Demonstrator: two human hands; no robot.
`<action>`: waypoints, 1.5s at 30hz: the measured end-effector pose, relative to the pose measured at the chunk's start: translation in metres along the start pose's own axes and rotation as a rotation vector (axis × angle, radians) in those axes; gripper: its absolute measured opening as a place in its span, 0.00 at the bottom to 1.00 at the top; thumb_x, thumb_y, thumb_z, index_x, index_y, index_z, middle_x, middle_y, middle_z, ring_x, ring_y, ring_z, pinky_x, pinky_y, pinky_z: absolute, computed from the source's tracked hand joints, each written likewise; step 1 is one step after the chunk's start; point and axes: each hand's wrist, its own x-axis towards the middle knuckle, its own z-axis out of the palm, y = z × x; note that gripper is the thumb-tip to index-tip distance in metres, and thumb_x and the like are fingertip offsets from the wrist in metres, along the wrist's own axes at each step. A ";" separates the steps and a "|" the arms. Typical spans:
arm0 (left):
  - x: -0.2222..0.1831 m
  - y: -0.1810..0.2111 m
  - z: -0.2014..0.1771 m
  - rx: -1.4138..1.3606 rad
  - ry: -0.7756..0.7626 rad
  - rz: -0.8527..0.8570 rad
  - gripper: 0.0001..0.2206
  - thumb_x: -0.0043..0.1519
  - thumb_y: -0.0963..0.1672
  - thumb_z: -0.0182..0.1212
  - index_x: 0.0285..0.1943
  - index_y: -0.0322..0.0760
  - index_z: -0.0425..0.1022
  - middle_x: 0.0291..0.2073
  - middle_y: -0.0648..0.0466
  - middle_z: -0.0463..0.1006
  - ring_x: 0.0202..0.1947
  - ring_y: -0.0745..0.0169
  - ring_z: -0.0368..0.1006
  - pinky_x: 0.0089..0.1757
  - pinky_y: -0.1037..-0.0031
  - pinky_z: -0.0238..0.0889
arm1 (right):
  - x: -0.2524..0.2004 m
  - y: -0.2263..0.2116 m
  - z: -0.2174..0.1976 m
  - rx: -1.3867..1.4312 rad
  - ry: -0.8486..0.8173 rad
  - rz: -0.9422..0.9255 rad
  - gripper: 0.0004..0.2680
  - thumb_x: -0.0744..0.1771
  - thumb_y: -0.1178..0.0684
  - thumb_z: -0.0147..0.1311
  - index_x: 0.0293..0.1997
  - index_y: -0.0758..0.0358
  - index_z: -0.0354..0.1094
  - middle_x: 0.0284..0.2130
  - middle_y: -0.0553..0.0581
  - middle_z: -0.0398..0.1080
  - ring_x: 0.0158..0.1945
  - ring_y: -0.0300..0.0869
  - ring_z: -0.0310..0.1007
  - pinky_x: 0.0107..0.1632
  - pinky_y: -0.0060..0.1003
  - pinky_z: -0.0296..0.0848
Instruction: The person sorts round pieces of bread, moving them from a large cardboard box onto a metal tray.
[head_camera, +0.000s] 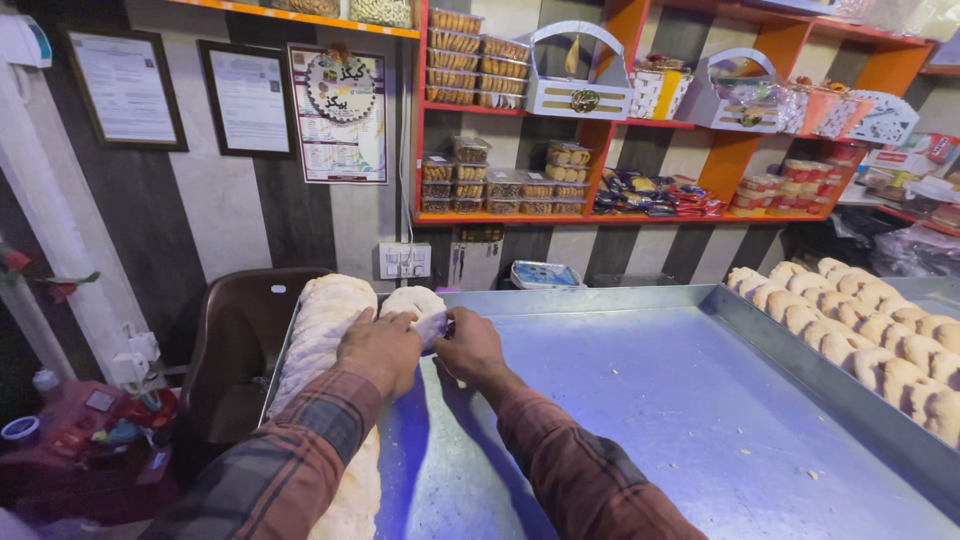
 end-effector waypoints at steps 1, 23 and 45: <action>-0.002 0.000 -0.001 0.001 -0.002 0.003 0.21 0.60 0.43 0.50 0.64 0.42 0.74 0.72 0.56 0.65 0.71 0.54 0.60 0.68 0.53 0.44 | 0.005 0.003 0.003 0.002 0.000 0.003 0.20 0.62 0.47 0.57 0.61 0.58 0.69 0.47 0.55 0.79 0.60 0.53 0.74 0.64 0.54 0.71; -0.076 0.033 -0.088 -0.325 0.017 0.026 0.17 0.61 0.48 0.54 0.59 0.56 0.79 0.55 0.52 0.79 0.60 0.45 0.75 0.59 0.54 0.66 | -0.076 0.025 -0.055 -0.058 0.013 -0.015 0.16 0.65 0.48 0.56 0.58 0.57 0.71 0.43 0.54 0.80 0.58 0.52 0.75 0.62 0.51 0.72; -0.303 0.260 -0.174 -0.829 0.282 0.147 0.10 0.58 0.44 0.63 0.46 0.46 0.85 0.37 0.52 0.88 0.40 0.53 0.85 0.41 0.66 0.78 | -0.427 0.085 -0.228 -0.018 0.244 -0.194 0.10 0.65 0.48 0.54 0.48 0.53 0.75 0.33 0.51 0.80 0.37 0.48 0.82 0.44 0.48 0.78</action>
